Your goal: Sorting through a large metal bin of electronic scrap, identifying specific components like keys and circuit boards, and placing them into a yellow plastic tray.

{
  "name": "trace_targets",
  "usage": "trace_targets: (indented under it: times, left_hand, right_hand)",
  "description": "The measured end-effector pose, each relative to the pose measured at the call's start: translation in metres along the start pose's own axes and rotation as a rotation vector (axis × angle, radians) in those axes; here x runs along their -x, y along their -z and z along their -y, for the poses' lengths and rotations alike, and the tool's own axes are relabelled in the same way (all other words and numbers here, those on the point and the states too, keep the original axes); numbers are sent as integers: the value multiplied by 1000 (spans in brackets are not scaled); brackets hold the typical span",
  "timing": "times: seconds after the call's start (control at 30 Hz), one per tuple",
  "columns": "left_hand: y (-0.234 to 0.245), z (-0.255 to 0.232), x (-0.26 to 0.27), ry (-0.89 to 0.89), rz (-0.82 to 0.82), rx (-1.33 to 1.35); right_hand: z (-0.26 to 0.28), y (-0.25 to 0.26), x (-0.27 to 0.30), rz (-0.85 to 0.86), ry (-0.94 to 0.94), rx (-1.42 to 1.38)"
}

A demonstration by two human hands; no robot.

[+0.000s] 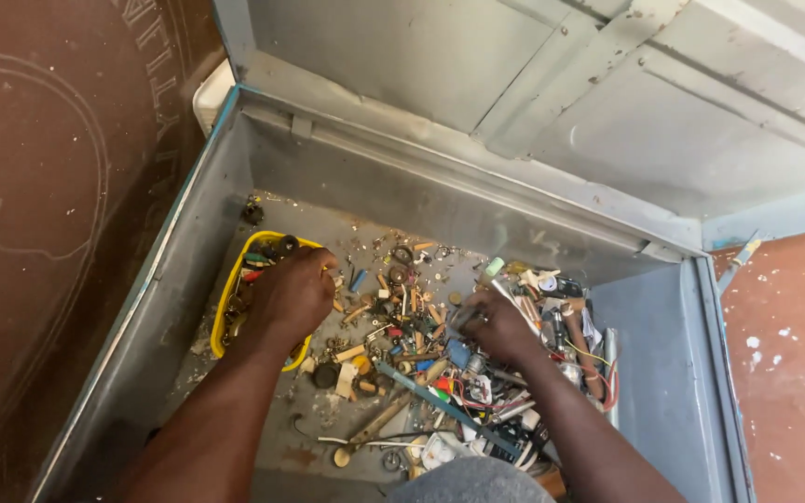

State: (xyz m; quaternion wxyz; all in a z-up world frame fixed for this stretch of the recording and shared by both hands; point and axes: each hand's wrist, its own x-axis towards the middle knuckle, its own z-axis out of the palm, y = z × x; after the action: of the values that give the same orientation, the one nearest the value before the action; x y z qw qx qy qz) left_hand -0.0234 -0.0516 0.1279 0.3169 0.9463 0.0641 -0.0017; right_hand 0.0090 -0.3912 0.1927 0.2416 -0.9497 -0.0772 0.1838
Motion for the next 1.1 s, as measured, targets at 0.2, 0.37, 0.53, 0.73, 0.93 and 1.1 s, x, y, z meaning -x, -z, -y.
trace_targets:
  times: [0.2, 0.37, 0.53, 0.73, 0.93, 1.1]
  left_hand:
    - [-14, 13, -7, 3, 12, -58]
    - [16, -9, 5, 58, 70, -5]
    - [20, -7, 5, 65, 88, -3]
    - [25, -11, 4, 101, 166, 68]
    - [24, -12, 1, 108, 181, 22]
    - [29, -16, 4, 81, 184, 72]
  right_hand:
    - [-99, -19, -57, 55, -192, -1074]
    - [-94, 3, -46, 175, -202, -1364]
    - [-94, 7, -46, 174, -249, -1417]
    - [-75, 15, -40, 141, -334, -1378]
    - [-71, 12, -43, 123, -368, -1330]
    - [-88, 6, -51, 124, -354, -1253]
